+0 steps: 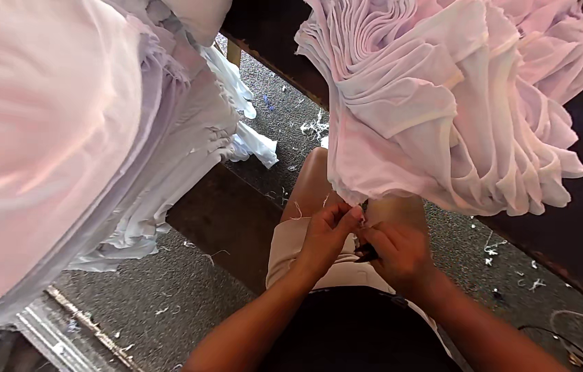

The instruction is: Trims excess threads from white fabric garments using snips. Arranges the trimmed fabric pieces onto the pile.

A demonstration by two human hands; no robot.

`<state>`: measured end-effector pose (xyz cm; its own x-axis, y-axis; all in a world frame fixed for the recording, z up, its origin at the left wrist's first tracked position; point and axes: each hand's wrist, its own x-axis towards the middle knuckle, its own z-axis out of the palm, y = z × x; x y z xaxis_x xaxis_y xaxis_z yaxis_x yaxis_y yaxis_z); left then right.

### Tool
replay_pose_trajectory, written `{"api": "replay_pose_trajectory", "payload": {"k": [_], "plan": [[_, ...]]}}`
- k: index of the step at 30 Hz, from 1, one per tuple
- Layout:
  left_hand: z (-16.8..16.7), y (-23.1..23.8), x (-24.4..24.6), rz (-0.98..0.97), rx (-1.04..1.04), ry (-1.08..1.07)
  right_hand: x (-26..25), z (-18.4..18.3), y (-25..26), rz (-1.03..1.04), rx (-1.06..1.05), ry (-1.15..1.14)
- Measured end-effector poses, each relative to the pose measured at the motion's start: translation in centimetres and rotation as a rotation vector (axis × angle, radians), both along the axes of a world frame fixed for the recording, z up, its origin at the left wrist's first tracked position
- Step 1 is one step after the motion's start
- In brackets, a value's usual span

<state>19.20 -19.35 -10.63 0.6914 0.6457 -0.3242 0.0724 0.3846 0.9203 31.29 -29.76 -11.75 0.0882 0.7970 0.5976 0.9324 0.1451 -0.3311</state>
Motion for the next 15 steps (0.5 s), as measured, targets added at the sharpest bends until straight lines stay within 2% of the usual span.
{"api": "replay_pose_trajectory", "payload": {"k": [3, 10, 12, 15], "plan": [[0.5, 0.2, 0.6, -0.005, 0.009, 0.122, -0.2, -0.4, 0.1, 0.009, -0.012, -0.006], [-0.2, 1.1, 0.8, -0.012, -0.006, 0.237, -0.5, -1.5, 0.2, 0.036, -0.067, 0.009], [-0.2, 1.0, 0.2, 0.005, 0.039, 0.276, -0.5, -1.6, 0.1, 0.045, -0.146, 0.094], [-0.5, 0.6, -0.6, 0.030, 0.201, 0.344, 0.0, -1.2, -0.2, 0.071, -0.353, 0.369]]}}
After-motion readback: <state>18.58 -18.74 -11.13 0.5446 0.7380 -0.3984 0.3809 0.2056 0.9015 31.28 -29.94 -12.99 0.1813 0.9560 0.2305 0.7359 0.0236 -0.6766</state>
